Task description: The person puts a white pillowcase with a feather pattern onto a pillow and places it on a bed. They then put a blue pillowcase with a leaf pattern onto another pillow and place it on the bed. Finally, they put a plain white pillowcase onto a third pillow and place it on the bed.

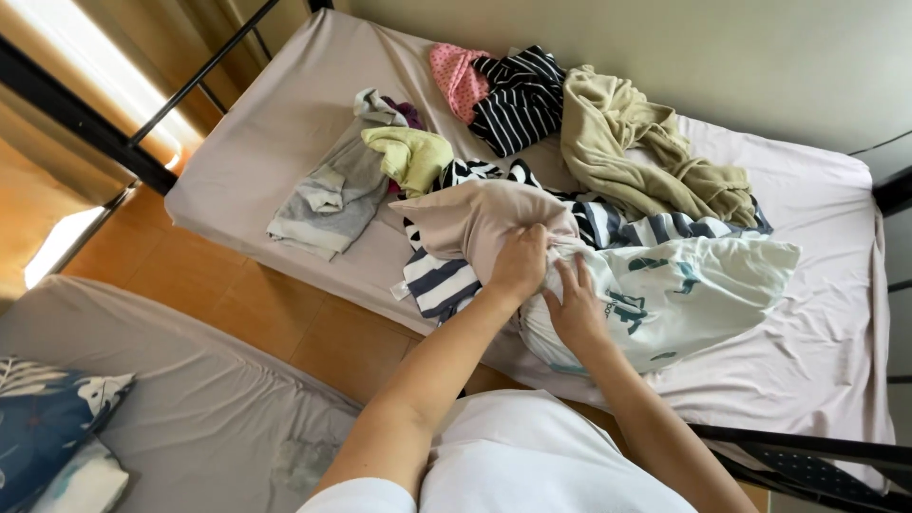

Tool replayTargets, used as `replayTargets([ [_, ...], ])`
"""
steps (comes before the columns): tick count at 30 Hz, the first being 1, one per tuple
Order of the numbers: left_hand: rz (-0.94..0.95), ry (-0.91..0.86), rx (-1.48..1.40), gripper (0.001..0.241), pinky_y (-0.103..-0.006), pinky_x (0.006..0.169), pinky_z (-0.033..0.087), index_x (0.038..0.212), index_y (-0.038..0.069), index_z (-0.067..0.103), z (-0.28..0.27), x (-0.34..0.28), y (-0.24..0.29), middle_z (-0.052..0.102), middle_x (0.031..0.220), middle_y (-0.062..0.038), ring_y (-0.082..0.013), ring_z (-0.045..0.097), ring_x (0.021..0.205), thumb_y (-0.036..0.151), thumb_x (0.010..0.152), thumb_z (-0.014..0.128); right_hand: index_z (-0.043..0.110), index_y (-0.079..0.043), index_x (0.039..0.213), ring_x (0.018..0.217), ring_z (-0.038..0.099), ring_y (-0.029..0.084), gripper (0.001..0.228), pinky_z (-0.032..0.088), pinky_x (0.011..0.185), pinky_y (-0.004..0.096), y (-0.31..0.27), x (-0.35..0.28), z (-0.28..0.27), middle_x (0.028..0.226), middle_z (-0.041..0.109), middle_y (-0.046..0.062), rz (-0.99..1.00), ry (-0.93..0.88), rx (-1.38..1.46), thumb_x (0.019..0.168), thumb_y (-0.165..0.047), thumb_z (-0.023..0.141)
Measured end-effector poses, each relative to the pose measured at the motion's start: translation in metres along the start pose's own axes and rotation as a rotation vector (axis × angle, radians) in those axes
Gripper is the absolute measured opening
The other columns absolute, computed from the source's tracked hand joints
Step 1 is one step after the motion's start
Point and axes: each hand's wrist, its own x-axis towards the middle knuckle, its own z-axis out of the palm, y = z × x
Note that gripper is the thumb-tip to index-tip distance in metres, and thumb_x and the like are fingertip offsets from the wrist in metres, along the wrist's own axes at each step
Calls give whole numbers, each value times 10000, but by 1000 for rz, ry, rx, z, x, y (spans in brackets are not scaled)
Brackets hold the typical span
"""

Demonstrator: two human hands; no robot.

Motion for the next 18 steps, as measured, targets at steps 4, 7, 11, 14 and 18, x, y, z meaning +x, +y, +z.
replayTargets([
  [4, -364, -325, -250, 195, -484, 776, 546, 1120, 3, 540, 32, -15, -30, 709, 972, -230, -388, 707, 856, 164, 1041, 464, 522, -200, 1501, 1356, 521, 422, 516, 483, 1029, 489, -34, 8, -28, 1587, 429, 195, 179, -121, 85, 1012, -345, 596],
  [7, -483, -164, -337, 244, -494, 723, 530, 1083, -14, 530, 43, -7, -40, 703, 945, -222, -397, 677, 830, 228, 1105, 506, 391, -153, 1516, 1213, 592, 418, 788, 468, 1037, 488, -29, 17, -22, 1427, 500, 230, 404, -311, -25, 896, -494, 738],
  [11, -725, -658, -616, 319, -385, 650, 551, 1106, -4, 586, 24, 33, -48, 699, 937, -184, -224, 666, 661, 300, 1069, 498, 559, -6, 1301, 1061, 687, 378, 668, 547, 904, 425, 12, 8, -5, 1138, 686, 231, 425, -196, 92, 827, -375, 850],
  [14, -796, -674, -584, 349, -345, 650, 565, 1149, 7, 632, -2, 72, -55, 713, 971, -157, -193, 676, 735, 313, 1043, 501, 693, 9, 1147, 973, 686, 378, 387, 540, 846, 415, 28, -8, -14, 1027, 724, 227, 269, 29, 184, 839, -197, 806],
  [18, -622, -273, -371, 366, -428, 849, 567, 1068, -22, 720, 65, 67, -165, 743, 1086, -238, -346, 715, 963, 286, 1010, 534, 705, -5, 1043, 953, 691, 323, 220, 549, 844, 393, 62, -42, -20, 1005, 724, 172, 93, 313, 159, 869, -116, 783],
])
